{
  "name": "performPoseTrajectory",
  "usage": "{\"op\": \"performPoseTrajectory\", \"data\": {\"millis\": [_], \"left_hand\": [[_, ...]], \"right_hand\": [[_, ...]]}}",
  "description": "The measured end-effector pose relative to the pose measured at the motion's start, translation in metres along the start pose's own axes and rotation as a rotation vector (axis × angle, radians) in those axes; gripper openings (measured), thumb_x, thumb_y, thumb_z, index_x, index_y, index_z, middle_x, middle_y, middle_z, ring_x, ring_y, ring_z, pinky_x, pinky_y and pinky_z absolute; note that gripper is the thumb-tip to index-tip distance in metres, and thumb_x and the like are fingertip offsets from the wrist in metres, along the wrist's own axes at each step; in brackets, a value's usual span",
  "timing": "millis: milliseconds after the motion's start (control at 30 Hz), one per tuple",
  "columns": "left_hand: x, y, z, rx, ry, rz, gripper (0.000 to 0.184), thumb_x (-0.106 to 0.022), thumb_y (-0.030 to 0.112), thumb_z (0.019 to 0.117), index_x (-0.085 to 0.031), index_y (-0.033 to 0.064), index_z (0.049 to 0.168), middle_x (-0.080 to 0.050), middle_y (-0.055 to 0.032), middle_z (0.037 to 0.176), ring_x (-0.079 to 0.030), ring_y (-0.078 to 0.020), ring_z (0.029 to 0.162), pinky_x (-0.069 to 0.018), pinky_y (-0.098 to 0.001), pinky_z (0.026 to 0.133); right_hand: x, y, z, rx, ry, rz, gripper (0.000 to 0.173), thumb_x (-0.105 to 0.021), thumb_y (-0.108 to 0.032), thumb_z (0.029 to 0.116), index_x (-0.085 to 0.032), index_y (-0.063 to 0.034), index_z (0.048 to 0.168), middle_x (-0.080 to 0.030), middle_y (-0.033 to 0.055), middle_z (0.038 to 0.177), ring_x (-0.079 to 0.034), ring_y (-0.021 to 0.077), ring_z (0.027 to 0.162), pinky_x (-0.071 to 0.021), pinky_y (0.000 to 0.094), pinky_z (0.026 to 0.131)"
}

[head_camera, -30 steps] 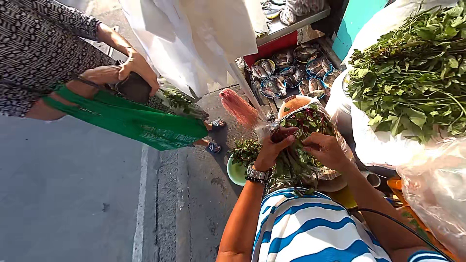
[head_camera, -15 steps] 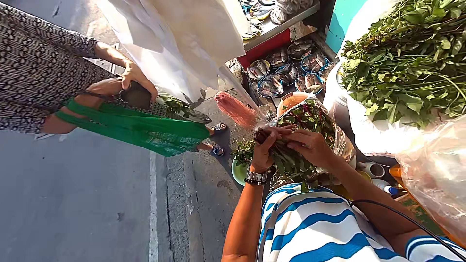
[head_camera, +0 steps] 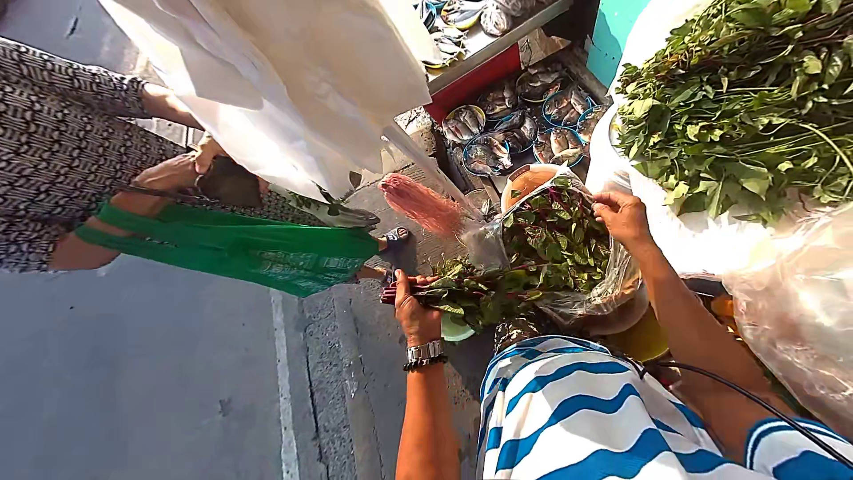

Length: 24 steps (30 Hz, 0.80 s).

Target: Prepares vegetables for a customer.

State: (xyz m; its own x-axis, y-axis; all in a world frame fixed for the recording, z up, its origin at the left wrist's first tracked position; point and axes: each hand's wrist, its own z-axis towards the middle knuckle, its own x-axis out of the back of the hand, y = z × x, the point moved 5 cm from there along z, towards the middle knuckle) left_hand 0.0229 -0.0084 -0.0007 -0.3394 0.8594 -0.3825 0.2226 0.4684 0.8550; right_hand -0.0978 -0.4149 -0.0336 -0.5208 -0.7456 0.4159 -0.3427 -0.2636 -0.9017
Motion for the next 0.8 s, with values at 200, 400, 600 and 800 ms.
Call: {"op": "performPoseTrajectory", "data": {"millis": [200, 400, 600, 800], "left_hand": [[0.038, -0.005, -0.013, 0.027, 0.078, 0.111, 0.042, -0.038, 0.026, 0.1120, -0.056, 0.0123, 0.076, -0.063, 0.0003, 0.059, -0.067, -0.0148, 0.055, -0.0627, -0.0355, 0.061], [0.049, -0.009, -0.015, 0.074, 0.056, 0.148, 0.026, -0.044, 0.016, 0.1087, -0.065, 0.0048, 0.099, -0.065, -0.0011, 0.063, -0.067, -0.0136, 0.055, -0.0629, -0.0336, 0.059], [0.003, -0.036, -0.002, 0.187, -0.124, 0.246, 0.018, -0.052, 0.006, 0.1034, -0.064, -0.0051, 0.112, -0.069, -0.0096, 0.069, -0.069, -0.0190, 0.058, -0.0632, -0.0364, 0.061], [-0.068, -0.064, -0.014, 0.297, -0.390, 0.333, 0.013, -0.058, 0.004, 0.1006, -0.064, -0.0051, 0.108, -0.072, -0.0143, 0.075, -0.071, -0.0204, 0.061, -0.0624, -0.0338, 0.061]], "right_hand": [[-0.122, 0.093, 0.011, -0.298, -0.467, -0.515, 0.034, -0.066, -0.021, 0.0989, -0.067, 0.0019, 0.124, -0.066, 0.0261, 0.127, -0.061, 0.0425, 0.124, -0.0459, 0.0609, 0.105], [-0.143, 0.080, 0.003, -0.369, -0.559, -0.769, 0.047, -0.058, -0.014, 0.0993, -0.051, 0.0040, 0.143, -0.056, 0.0290, 0.142, -0.057, 0.0475, 0.128, -0.0447, 0.0650, 0.102], [-0.095, 0.063, 0.006, -0.317, -0.484, -0.635, 0.029, -0.065, -0.015, 0.0968, -0.069, -0.0014, 0.123, -0.063, 0.0248, 0.132, -0.059, 0.0424, 0.125, -0.0461, 0.0631, 0.102], [-0.067, 0.050, -0.023, -0.209, -0.385, -0.020, 0.028, -0.069, -0.002, 0.0921, -0.066, 0.0052, 0.120, -0.067, 0.0237, 0.113, -0.069, 0.0308, 0.096, -0.0586, 0.0477, 0.086]]}}
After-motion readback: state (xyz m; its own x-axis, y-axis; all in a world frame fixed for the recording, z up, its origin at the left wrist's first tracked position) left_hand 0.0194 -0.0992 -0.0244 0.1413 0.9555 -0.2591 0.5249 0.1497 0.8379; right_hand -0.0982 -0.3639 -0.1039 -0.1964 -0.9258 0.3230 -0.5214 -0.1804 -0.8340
